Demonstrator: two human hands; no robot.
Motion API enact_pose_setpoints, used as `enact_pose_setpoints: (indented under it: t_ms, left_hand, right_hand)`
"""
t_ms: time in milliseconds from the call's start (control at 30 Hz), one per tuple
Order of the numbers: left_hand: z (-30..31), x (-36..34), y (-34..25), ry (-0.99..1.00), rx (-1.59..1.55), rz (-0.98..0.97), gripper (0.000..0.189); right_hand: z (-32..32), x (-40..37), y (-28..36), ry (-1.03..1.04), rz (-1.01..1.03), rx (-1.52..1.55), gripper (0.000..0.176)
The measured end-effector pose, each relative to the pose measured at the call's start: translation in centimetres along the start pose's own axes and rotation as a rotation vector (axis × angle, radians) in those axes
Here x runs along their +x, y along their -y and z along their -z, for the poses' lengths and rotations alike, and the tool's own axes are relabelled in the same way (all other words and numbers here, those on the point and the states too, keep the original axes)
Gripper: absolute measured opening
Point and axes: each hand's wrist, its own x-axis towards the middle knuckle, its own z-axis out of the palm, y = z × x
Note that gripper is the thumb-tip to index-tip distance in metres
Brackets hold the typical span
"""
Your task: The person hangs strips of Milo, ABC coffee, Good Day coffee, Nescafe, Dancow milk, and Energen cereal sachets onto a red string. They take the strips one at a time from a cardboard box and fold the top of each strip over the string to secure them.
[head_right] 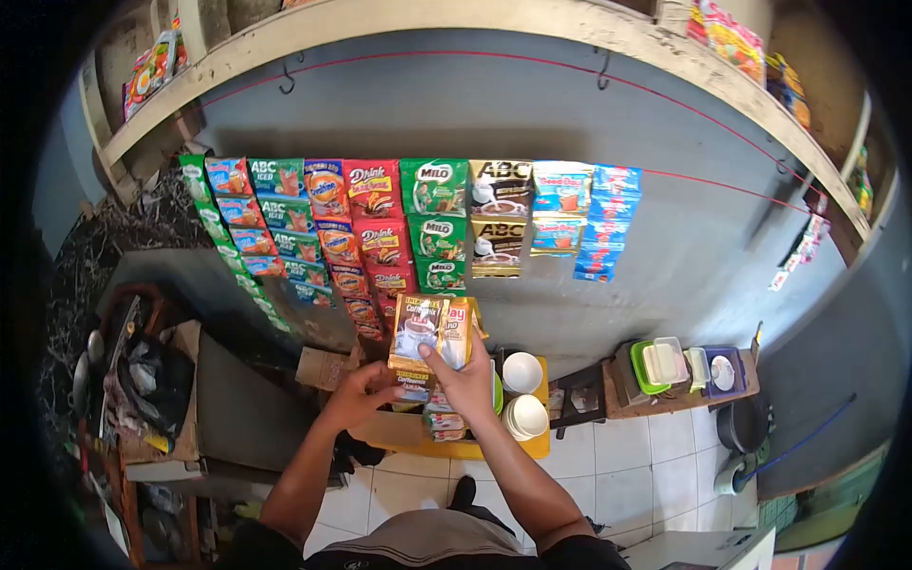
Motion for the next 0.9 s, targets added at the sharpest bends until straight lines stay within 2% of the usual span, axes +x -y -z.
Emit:
enact_pose_setpoints:
  t_ms: [33, 67, 100, 133, 167, 200, 233, 300, 367, 400, 500, 600, 767, 900]
  left_hand:
    - [-0.4, -0.2, 0.0, 0.014, 0.073, 0.053, 0.02]
    - [-0.2, 0.3, 0.6, -0.043, 0.108, -0.032, 0.016]
    - [0.2, 0.6, 0.9, -0.065, 0.105, -0.02, 0.016]
    - [0.9, 0.9, 1.1, -0.107, 0.095, -0.077, 0.016]
    - [1.5, 1.3, 1.0, -0.145, 0.088, -0.134, 0.016]
    - [1.5, 1.5, -1.5, -0.194, -0.192, -0.165, 0.019]
    - [2.1, 1.6, -2.7, -0.207, -0.188, -0.158, 0.019]
    - [3.6, 2.2, -4.2, -0.439, -0.519, -0.219, 0.027]
    - [6.3, 2.4, -4.8, -0.388, -0.478, -0.28, 0.036]
    - [6.3, 2.4, -6.5, -0.427, -0.502, -0.313, 0.042]
    - [7.6, 1.9, -10.4, -0.522, -0.432, -0.432, 0.048]
    - [8.1, 1.0, -14.0, -0.469, -0.412, -0.556, 0.052]
    - [5.3, -1.4, -15.7, -0.509, -0.301, -0.594, 0.053]
    - [2.9, -3.4, -14.2, -0.417, -0.403, -0.498, 0.051]
  right_hand:
    - [0.2, 0.5, -0.2, 0.021, -0.016, 0.001, 0.045]
    - [0.4, 1.1, -0.5, 0.02, -0.004, -0.023, 0.043]
    - [0.5, 1.7, -0.5, 0.019, 0.009, -0.044, 0.042]
    - [0.8, 2.1, 0.5, 0.021, -0.083, -0.058, 0.037]
    - [1.1, 2.7, 0.6, 0.039, -0.091, -0.054, 0.037]
    - [1.5, 3.1, 0.5, 0.061, -0.135, 0.014, 0.036]
    - [1.9, 3.4, 0.6, 0.078, -0.178, 0.083, 0.035]
    - [2.3, 3.8, 0.8, 0.095, -0.188, 0.086, 0.034]
    - [2.6, 3.8, 1.0, 0.089, -0.176, 0.104, 0.032]
    - [2.6, 3.6, 1.4, 0.097, -0.206, 0.15, 0.033]
    - [3.1, 3.0, 1.7, 0.138, -0.194, 0.137, 0.034]
    - [3.6, 2.0, 2.4, 0.143, -0.163, 0.124, 0.033]
    - [4.2, -1.0, 5.8, 0.143, -0.13, 0.115, 0.03]
    - [5.2, -4.3, 8.4, 0.096, -0.136, 0.069, 0.031]
